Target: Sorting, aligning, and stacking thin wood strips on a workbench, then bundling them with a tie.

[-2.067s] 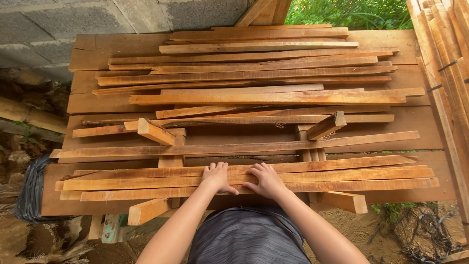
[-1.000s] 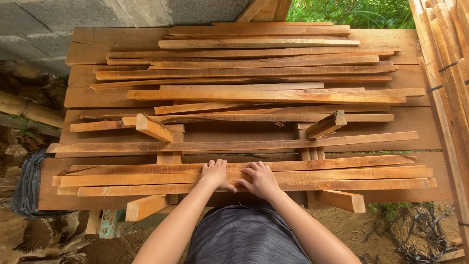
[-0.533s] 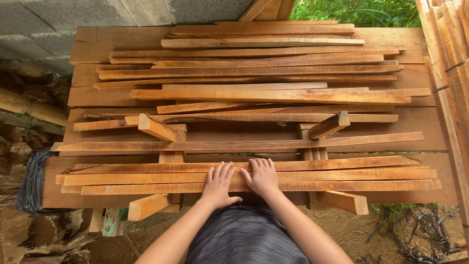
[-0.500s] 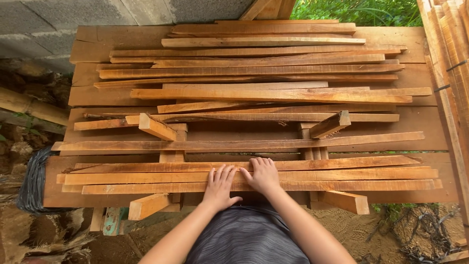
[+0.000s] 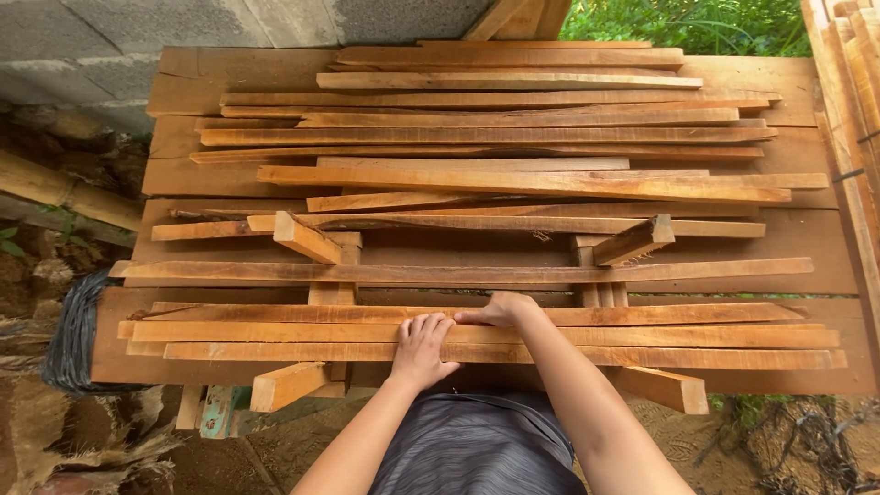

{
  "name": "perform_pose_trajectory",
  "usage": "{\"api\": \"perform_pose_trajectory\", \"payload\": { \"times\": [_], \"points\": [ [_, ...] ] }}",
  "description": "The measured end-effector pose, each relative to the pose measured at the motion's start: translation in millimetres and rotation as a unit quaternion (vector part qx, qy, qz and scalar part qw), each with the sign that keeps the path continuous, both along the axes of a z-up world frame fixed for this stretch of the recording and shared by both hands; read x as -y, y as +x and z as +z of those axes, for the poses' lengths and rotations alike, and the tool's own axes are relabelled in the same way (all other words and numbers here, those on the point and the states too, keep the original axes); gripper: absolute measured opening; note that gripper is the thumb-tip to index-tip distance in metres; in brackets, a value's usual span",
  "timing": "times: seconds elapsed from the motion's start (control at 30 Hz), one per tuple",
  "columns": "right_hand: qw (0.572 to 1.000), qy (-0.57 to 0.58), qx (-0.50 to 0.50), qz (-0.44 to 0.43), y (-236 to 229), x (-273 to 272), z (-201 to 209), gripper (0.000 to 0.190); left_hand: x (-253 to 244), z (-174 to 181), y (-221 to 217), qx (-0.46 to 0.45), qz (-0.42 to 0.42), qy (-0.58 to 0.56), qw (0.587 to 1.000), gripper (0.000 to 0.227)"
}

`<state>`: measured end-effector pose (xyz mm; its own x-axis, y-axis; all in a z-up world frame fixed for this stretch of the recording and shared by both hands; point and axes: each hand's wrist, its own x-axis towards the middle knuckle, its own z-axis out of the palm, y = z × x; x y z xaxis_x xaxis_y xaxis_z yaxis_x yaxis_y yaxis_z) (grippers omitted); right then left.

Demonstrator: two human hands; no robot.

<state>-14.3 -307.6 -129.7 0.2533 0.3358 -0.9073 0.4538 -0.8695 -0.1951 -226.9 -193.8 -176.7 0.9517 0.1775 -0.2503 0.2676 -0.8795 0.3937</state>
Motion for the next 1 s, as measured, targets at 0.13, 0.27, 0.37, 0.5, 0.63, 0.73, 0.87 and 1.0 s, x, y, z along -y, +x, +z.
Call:
{"api": "perform_pose_trajectory", "payload": {
  "times": [0.13,0.27,0.37,0.5,0.63,0.73,0.87,1.0],
  "points": [
    [1.000,-0.002,-0.004,0.001,-0.3,-2.3,-5.1,0.134,-0.8,10.1,2.6,-0.011,0.008,-0.012,1.000,0.081],
    [1.000,-0.018,-0.007,0.023,-1.4,-5.8,15.9,0.133,-1.5,17.6,5.6,-0.020,0.000,-0.010,1.000,0.080],
    [0.999,-0.024,-0.012,0.025,-3.6,-3.5,14.8,0.134,0.8,12.7,3.9,-0.023,-0.002,-0.007,1.000,0.082],
    [0.999,-0.019,-0.014,0.029,-6.1,-3.9,25.9,0.138,-0.3,16.1,4.1,-0.023,-0.007,0.001,1.000,0.082],
    [0.999,-0.018,-0.005,0.032,-6.5,-3.5,28.1,0.130,1.4,20.1,4.2,-0.040,-0.006,-0.006,0.999,0.082],
    [1.000,-0.006,-0.008,0.023,-0.8,-1.4,11.4,0.127,-0.6,22.1,7.6,-0.050,-0.016,-0.002,0.999,0.084],
    [0.999,0.012,-0.038,0.014,3.9,1.0,0.7,0.117,-1.0,25.7,8.6,-0.065,-0.015,-0.007,0.998,0.084],
    [0.999,0.035,-0.009,-0.009,2.1,6.8,-7.6,0.107,0.8,27.8,10.0,-0.082,-0.015,-0.002,0.997,0.084]
  ]
}}
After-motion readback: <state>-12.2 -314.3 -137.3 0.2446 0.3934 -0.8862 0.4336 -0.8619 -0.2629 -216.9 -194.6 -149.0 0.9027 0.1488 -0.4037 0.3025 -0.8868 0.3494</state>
